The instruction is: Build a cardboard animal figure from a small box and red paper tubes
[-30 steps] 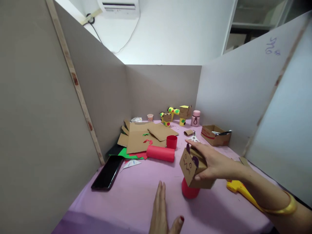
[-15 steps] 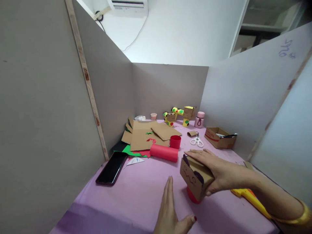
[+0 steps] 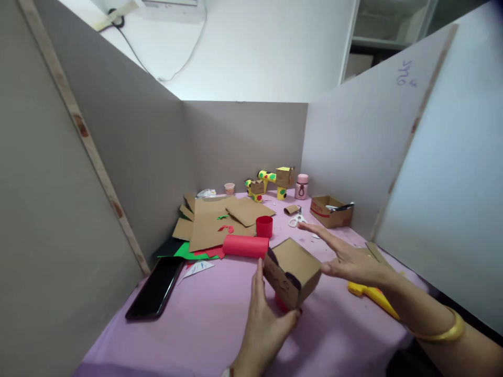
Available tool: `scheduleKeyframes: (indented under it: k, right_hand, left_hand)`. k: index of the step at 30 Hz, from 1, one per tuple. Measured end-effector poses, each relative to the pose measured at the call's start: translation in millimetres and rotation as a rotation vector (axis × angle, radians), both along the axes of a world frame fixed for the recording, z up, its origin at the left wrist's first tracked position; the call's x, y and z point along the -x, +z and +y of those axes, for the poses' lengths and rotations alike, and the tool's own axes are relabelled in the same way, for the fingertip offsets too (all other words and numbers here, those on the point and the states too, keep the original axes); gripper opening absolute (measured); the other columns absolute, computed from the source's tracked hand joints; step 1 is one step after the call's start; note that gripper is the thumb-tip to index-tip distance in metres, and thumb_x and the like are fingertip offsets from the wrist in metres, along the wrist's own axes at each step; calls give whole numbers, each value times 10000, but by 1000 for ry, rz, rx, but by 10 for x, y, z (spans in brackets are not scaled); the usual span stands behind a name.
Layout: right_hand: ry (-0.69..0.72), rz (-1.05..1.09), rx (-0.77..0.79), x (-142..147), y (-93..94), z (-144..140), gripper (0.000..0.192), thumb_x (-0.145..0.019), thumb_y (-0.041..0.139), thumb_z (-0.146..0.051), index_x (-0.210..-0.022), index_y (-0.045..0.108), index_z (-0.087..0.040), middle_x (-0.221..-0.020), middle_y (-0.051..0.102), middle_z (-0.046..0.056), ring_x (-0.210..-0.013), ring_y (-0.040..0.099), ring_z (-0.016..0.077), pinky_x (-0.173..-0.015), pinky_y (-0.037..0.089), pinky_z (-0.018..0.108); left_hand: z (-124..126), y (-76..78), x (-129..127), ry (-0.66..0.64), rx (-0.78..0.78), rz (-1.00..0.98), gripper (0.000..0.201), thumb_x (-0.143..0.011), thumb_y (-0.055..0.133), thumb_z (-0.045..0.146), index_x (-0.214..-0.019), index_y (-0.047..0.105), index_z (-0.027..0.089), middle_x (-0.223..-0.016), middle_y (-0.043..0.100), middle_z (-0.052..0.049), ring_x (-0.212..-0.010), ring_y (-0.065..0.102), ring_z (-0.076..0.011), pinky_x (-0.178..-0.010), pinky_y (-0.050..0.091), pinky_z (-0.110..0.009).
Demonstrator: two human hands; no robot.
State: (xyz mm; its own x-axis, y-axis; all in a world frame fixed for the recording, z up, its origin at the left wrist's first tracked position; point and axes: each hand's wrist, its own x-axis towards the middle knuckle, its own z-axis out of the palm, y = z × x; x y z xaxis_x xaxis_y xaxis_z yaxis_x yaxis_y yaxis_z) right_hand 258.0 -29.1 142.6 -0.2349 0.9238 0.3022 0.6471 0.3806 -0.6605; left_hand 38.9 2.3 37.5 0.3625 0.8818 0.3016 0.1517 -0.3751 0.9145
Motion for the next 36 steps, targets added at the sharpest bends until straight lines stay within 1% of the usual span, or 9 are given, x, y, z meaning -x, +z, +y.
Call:
scheduleKeyframes:
  k: [6,11,16,20,23,26,28,33,36]
  right_hand:
    - [-147,264,38,-94,-353,-72,606,-847,525,-535,-1368,367,-269,-1429,398,85,-1318,329,261,-1071,268,479]
    - [-229,408,69,-29,-733,-97,560,-887,439,-545,-1321,413,-190,-1319,502,145,-1220,459,251,-1003,376,456]
    - [-294,519,61,157,-943,-179,611,-856,451,-580,-1333,371,-207,-1288,511,144,-1201,473,276,-976,386,474]
    - [-337,585,-34,480,-1011,-259,1004,-698,659,-576,-1437,73,-231,-1455,298,151,-1346,261,296,-1059,276,497]
    - [-377,596,-91,720,-1007,-277,1176,-611,767,-476,-1438,-45,-284,-1516,156,113,-1385,135,306,-1099,184,511]
    - [-394,642,-77,796,-963,-230,1120,-637,766,-369,-1434,-20,-317,-1509,165,103,-1366,194,320,-1084,218,518]
    - [-337,698,-91,727,-927,-167,1064,-664,754,-337,-1432,18,-328,-1481,226,107,-1342,261,310,-1068,258,505]
    - [-63,797,-76,379,-886,-10,1042,-673,761,-393,-1430,47,-341,-1430,323,105,-1315,328,262,-1078,231,475]
    - [-23,764,-5,260,-912,16,1024,-653,780,-410,-1421,105,-367,-1456,299,93,-1351,263,257,-1092,171,487]
  left_hand:
    - [27,-32,60,69,-65,86,926,-720,653,393,-1425,85,202,-1505,168,-136,-1393,167,-277,-1117,209,-464]
    - [32,-38,30,73,-60,136,1028,-706,667,418,-1428,-29,191,-1507,122,-169,-1397,143,-280,-1123,179,-480]
    - [41,-68,19,87,-53,160,1056,-721,643,457,-1419,-100,183,-1485,158,-198,-1391,167,-297,-1112,191,-496]
    - [-13,-81,-20,131,-64,140,1013,-736,621,456,-1422,-69,175,-1462,210,-191,-1380,201,-299,-1106,213,-493]
    - [-97,-105,-91,188,-106,121,992,-743,610,442,-1423,-56,162,-1457,208,-201,-1375,203,-316,-1100,216,-507]
    - [-200,-141,-169,284,-135,94,970,-740,614,378,-1423,-46,176,-1476,148,-191,-1370,201,-318,-1087,250,-503]
    - [-255,-177,-191,319,-118,93,1003,-714,636,339,-1419,-59,174,-1472,135,-193,-1364,208,-325,-1079,265,-502]
    - [-282,-331,-108,244,-98,96,979,-721,620,276,-1415,-65,196,-1437,205,-182,-1318,297,-299,-1063,296,-497]
    - [-248,-397,-37,191,-83,69,908,-744,606,283,-1418,5,196,-1446,198,-178,-1319,300,-288,-1062,305,-480]
